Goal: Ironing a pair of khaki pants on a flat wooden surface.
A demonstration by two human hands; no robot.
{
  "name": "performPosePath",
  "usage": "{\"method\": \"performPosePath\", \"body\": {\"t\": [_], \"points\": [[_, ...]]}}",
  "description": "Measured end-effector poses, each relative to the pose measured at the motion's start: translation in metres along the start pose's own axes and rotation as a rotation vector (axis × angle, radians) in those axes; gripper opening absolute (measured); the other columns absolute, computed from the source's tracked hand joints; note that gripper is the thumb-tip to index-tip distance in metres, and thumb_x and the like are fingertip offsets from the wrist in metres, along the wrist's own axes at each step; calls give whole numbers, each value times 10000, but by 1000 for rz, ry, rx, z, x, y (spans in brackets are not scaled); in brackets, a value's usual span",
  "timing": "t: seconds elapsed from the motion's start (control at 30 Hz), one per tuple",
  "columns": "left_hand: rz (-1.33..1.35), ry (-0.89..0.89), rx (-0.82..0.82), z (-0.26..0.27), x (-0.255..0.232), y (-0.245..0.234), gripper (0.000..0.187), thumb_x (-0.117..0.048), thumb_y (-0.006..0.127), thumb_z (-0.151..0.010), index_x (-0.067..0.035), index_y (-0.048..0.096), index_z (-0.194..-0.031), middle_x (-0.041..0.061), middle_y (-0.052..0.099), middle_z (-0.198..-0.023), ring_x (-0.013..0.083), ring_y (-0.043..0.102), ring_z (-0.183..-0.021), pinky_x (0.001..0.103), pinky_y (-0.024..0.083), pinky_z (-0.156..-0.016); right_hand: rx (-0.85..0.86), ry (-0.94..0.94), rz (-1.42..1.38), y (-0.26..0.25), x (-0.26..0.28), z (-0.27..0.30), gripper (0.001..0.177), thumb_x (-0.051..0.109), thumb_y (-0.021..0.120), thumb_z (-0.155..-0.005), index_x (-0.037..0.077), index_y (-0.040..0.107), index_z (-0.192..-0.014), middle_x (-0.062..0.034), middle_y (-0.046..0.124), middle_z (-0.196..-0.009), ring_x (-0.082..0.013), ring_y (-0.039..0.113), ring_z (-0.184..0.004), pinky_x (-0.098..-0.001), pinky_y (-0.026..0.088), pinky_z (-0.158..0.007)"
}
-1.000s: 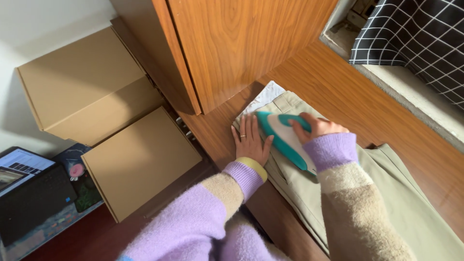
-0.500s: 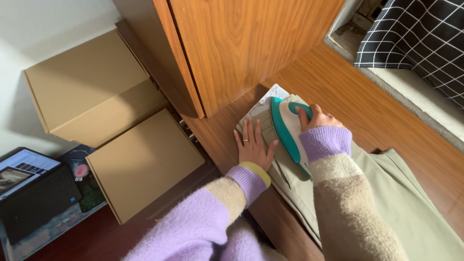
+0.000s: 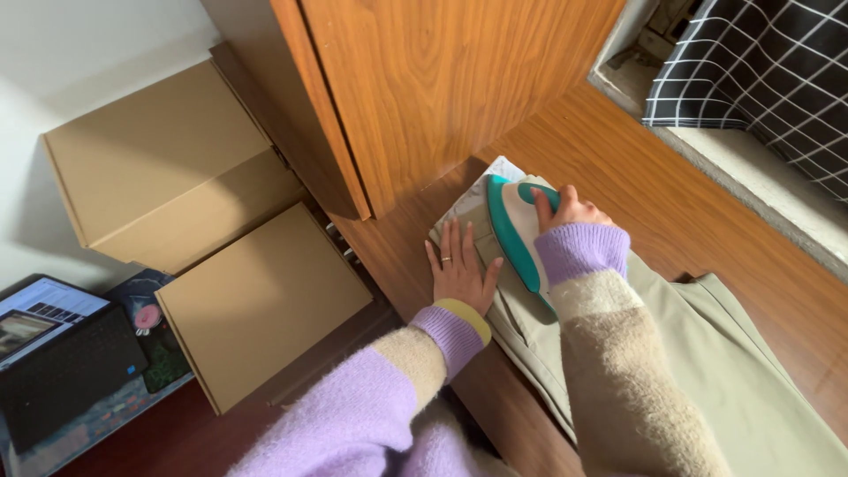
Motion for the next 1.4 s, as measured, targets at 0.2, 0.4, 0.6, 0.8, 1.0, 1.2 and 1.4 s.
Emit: {"method": "performPosePath", "body": {"t": [0.2, 0.4, 0.6, 0.8, 1.0, 1.2, 1.4], "points": [[72, -9, -33, -3, 1, 1, 874, -687, 217, -1106, -70, 60, -1705, 264, 93, -1758, 432, -11, -1665, 726, -17, -1284, 92, -96, 8, -31, -1, 18, 606, 863, 382, -1017, 424, 669, -1319, -110, 831, -1081, -396, 791, -1087, -500, 588, -927], [153, 71, -206, 1, -2, -9, 942, -694, 419, -1049, -60, 169, -1699, 254, 96, -1784, 425, 22, -1673, 724, -3, -1280, 271, -196, -79, -88, 5, 72, 550, 798, 520, -940, 477, 706, -1346, -105, 832, -1190, -352, 761, -1195, -447, 590, -1039], [268, 60, -216, 1, 2, -12, 985, -683, 451, -1039, -28, 143, -1706, 264, 95, -1786, 441, 46, -1665, 759, 11, -1260, 271, -62, -120, -53, -24, 66, 577, 823, 568, -904, 465, 716, -1330, -81, 829, -1232, -338, 762, -1209, -442, 599, -1040], [68, 103, -74, -3, -2, -13, 850, -600, 435, -1074, -125, 145, -1716, 216, 74, -1805, 409, 70, -1675, 808, 57, -1236, 119, 175, -57, -13, -91, 41, 571, 829, 526, -981, 468, 699, -1388, -114, 844, -1151, -349, 796, -1106, -461, 636, -924], [16, 87, -88, -4, -2, -7, 833, -594, 455, -1071, -151, 173, -1719, 207, 123, -1801, 403, 103, -1675, 802, 104, -1241, 75, 153, -104, 9, -139, 37, 576, 848, 574, -969, 468, 724, -1375, -123, 848, -1144, -367, 774, -1143, -466, 617, -961], [25, 99, -114, -2, -3, -10, 822, -570, 453, -1063, -152, 180, -1716, 182, 149, -1803, 387, 94, -1680, 791, 94, -1254, 204, -12, -140, -35, -116, 106, 564, 744, 749, -788, 502, 776, -1296, -105, 856, -1173, -370, 786, -1141, -439, 645, -1004], [83, 372, -72, 0, -2, 4, 699, -515, 457, -1069, -181, 333, -1671, 97, 309, -1774, 286, 215, -1672, 769, 41, -1276, 220, 40, -106, -12, -144, 118, 569, 770, 702, -845, 530, 726, -1360, -56, 853, -1228, -334, 784, -1179, -437, 633, -1045]]}}
Point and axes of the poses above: each hand's wrist, its own z-axis away from the middle knuckle, its own y-axis out of the palm, x = y × z, the point moved 1 cm from there along -z, towards the middle knuckle
